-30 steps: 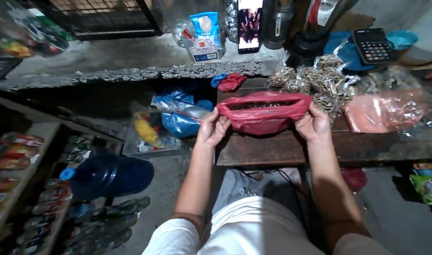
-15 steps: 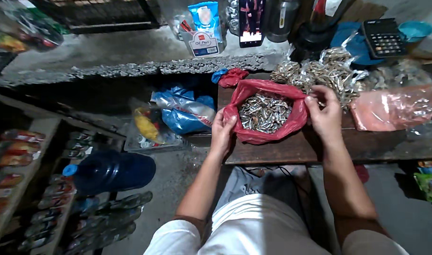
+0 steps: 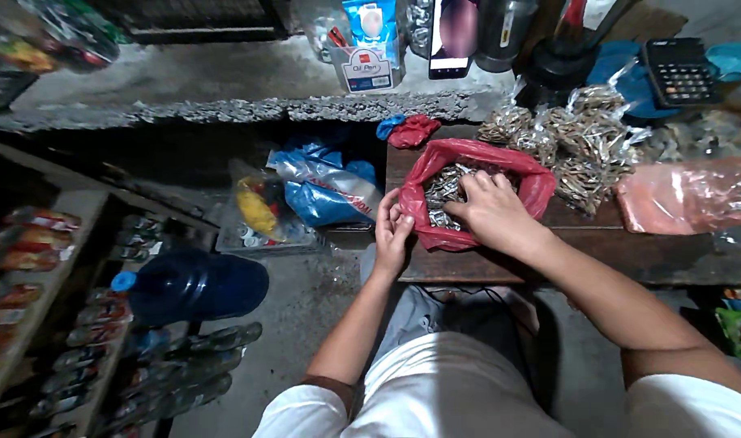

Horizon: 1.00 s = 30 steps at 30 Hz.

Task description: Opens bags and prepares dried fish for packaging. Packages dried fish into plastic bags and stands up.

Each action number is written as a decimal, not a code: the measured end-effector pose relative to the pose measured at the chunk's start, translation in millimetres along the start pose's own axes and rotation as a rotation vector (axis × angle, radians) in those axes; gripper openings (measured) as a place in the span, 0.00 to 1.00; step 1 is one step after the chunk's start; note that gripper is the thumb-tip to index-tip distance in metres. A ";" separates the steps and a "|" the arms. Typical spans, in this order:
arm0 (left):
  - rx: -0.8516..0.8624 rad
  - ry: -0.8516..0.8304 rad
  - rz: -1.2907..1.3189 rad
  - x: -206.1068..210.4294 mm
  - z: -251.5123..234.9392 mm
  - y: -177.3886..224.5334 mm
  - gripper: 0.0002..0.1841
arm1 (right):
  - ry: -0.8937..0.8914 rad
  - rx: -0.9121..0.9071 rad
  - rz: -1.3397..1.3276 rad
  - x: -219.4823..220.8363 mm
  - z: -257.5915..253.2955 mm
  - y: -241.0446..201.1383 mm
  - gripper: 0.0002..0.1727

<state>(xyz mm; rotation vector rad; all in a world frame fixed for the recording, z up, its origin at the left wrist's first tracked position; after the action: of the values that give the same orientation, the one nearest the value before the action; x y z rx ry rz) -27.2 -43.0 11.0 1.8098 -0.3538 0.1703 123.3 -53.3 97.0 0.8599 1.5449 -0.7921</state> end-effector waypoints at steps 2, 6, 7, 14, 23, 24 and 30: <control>-0.003 -0.014 -0.007 -0.8 -1.1 -2.7 0.28 | 0.025 -0.011 0.009 -1.3 -2.8 3.1 0.09; -0.002 -0.027 -0.009 -0.1 -1.7 -3.9 0.27 | 0.036 0.031 -0.132 -2.5 -8.2 18.9 0.08; -0.004 -0.027 -0.014 -0.3 -1.7 -3.9 0.27 | 0.005 0.067 -0.205 -4.1 -9.4 23.9 0.09; -0.028 -0.039 -0.001 0.6 -2.6 -4.8 0.26 | -0.038 0.188 -0.390 -15.2 -11.1 47.8 0.14; -0.031 -0.043 0.001 0.1 -2.4 -6.0 0.27 | -0.067 0.167 -0.454 -16.0 -6.7 50.3 0.20; -0.032 -0.041 0.001 0.1 -2.4 -6.0 0.27 | -0.044 0.167 -0.453 -17.0 -6.4 50.7 0.19; -0.031 -0.043 -0.003 0.2 -2.1 -5.5 0.27 | 0.002 0.098 -0.337 -14.8 -10.5 36.7 0.11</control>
<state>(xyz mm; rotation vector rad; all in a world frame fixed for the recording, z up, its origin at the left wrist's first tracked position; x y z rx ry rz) -25.0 -39.7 6.6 1.7857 -0.3820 0.1231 151.1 -27.2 112.0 0.6769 1.6875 -1.1170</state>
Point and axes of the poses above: each hand's wrist, its own z-axis away from the middle knuckle, its own x-axis out of the palm, y = z × x, the point moved 7 cm from there along -z, towards the middle knuckle, and after that the axes turned 3 degrees about x, right-handed, at the moved point
